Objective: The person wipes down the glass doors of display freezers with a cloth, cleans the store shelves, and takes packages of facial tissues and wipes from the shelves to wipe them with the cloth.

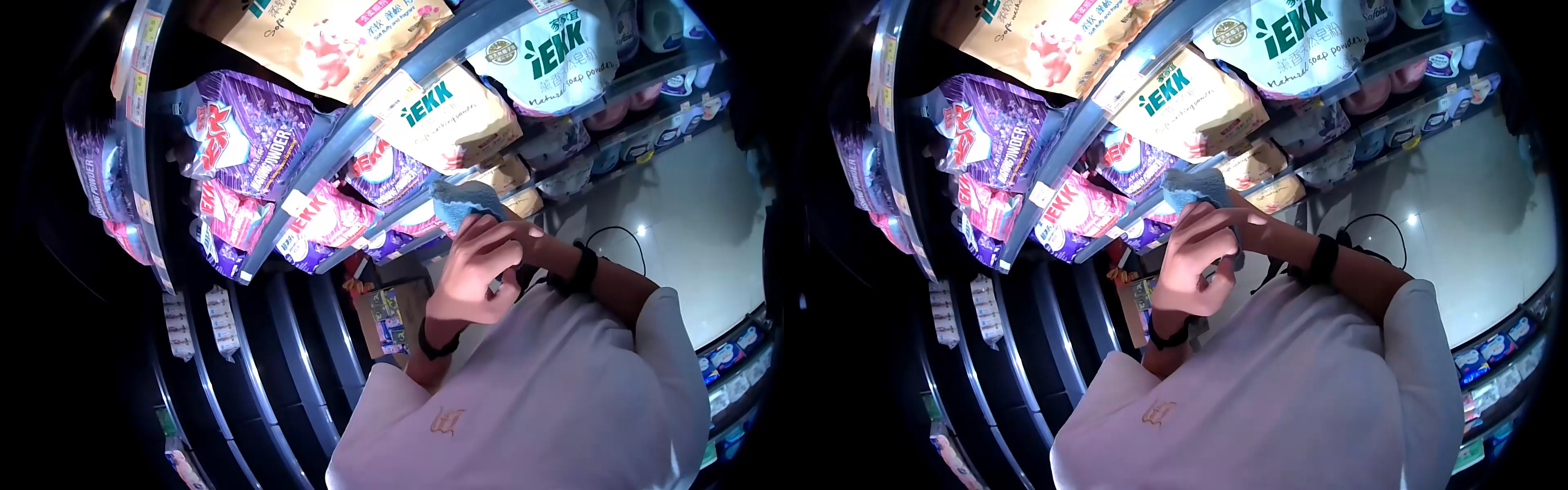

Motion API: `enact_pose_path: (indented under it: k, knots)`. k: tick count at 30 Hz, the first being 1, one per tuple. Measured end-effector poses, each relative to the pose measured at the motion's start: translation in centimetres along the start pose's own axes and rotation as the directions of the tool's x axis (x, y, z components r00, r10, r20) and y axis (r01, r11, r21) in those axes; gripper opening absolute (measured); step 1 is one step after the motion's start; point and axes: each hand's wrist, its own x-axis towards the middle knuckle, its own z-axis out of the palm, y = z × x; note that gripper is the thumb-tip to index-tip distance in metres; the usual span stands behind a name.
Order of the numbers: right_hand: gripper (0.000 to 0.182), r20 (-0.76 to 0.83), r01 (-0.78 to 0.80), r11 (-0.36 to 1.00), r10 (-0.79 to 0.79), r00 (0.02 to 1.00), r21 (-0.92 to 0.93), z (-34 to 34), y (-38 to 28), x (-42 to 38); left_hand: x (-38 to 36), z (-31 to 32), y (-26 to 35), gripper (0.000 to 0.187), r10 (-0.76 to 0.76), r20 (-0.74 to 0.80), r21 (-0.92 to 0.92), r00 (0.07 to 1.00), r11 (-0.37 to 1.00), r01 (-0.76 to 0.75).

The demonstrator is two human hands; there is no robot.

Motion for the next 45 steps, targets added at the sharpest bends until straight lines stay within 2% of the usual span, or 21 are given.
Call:
enact_pose_path:
  k: [3,9,13,14,16,17,19,21,23,25,26,28,29,32,34,36,39,40,42,43,45]
  knots:
    - [0.036,0.05,-0.025,0.999,0.026,0.998,-0.032,-0.8,-1.0,-0.3,1.5,1.1,-1.9,0.023,0.111,-0.01,-0.15,0.994,0.982,-0.111]
    - [0.041,-0.152,0.176,0.98,-0.188,0.97,-0.088,0.4,4.9,-0.5,3.6,1.3,-2.1,0.016,0.069,0.041,-0.238,0.997,0.97,-0.057]
    - [0.044,-0.29,0.335,0.912,-0.395,0.871,-0.237,0.8,8.8,2.7,3.5,0.9,-0.1,0.018,0.141,-0.062,0.001,0.988,0.99,-0.141]
    - [0.047,-0.207,0.51,0.826,-0.556,0.805,-0.24,-0.8,9.0,2.6,3.2,0.9,0.0,0.021,0.158,-0.08,-0.007,0.984,0.987,-0.159]
    - [0.036,-0.27,0.572,0.801,-0.519,0.811,0.178,-2.9,4.7,1.5,2.1,0.6,0.2,0.018,0.15,-0.148,-0.064,0.977,0.985,-0.161]
    - [0.035,-0.28,0.569,0.784,-0.505,0.817,0.248,-4.3,3.1,1.3,1.4,0.6,-0.3,0.017,0.132,-0.216,-0.077,0.967,0.985,-0.152]
    - [0.031,-0.314,0.534,0.834,-0.475,0.822,0.137,-7.0,0.1,0.2,-0.2,0.0,-5.0,0.025,0.01,-0.452,0.057,0.892,0.998,0.018]
    - [0.027,-0.362,0.511,0.86,-0.472,0.804,0.012,-8.8,-2.3,-1.4,0.1,-0.7,-11.4,0.037,-0.306,-0.658,-0.182,0.688,0.951,0.249]
    - [0.024,-0.418,0.479,0.869,-0.485,0.768,-0.126,-10.3,-4.1,-3.5,1.0,-2.1,-16.8,0.045,-0.471,-0.685,-0.241,0.556,0.866,0.438]
    - [0.021,-0.457,0.436,0.858,-0.514,0.726,-0.272,-10.5,-5.5,-6.3,1.7,-4.1,-23.5,0.055,-0.361,-0.742,-0.202,0.564,0.923,0.326]
    - [0.019,-0.465,0.415,0.846,-0.532,0.708,-0.335,-10.3,-6.1,-7.4,2.3,-5.3,-24.0,0.055,-0.473,-0.679,-0.389,0.561,0.88,0.272]
    - [0.017,-0.459,0.36,0.814,-0.562,0.688,-0.457,-9.9,-6.9,-9.2,2.7,-8.1,-28.3,0.05,-0.632,-0.496,-0.728,0.595,0.677,0.112]
    - [0.016,-0.452,0.34,0.795,-0.577,0.68,-0.503,-10.0,-7.0,-9.7,2.8,-9.4,-31.2,0.046,-0.73,-0.391,-0.87,0.56,0.491,0.032]
    - [0.014,-0.429,0.27,0.742,-0.6,0.675,-0.613,-9.5,-7.5,-10.9,4.8,-10.6,-29.7,0.033,-0.627,-0.39,-0.849,0.675,0.528,0.0]
    - [0.014,-0.414,0.236,0.712,-0.608,0.678,-0.661,-9.4,-7.8,-11.4,5.7,-9.6,-28.7,0.033,-0.615,-0.446,-0.774,0.65,0.63,0.064]
    - [0.015,-0.396,0.214,0.689,-0.612,0.685,-0.693,-9.2,-7.6,-11.2,6.0,-9.2,-26.7,0.048,-0.631,-0.467,-0.628,0.62,0.73,0.27]
    - [0.025,-0.436,0.081,0.672,-0.562,0.703,-0.736,-9.1,-5.3,-11.6,5.2,-7.2,-21.7,0.035,-0.507,-0.51,-0.363,0.695,0.859,0.361]
    - [0.028,-0.459,0.03,0.669,-0.542,0.704,-0.743,-9.0,-4.2,-11.6,4.3,-6.0,-21.8,0.03,-0.489,-0.516,-0.375,0.703,0.867,0.328]
    - [0.032,-0.457,0.03,0.673,-0.533,0.712,-0.739,-9.3,-3.0,-11.7,2.4,-3.9,-22.0,0.029,-0.471,-0.55,-0.321,0.69,0.882,0.345]
    - [0.034,-0.456,0.029,0.675,-0.528,0.717,-0.737,-9.5,-2.6,-11.7,1.9,-3.3,-21.6,0.026,-0.367,-0.572,-0.245,0.733,0.93,0.275]
    - [0.035,-0.517,0.092,0.815,-0.445,0.731,-0.572,-9.6,-1.3,-11.2,0.7,-1.9,-18.9,0.02,-0.444,-0.561,-0.278,0.699,0.896,0.346]
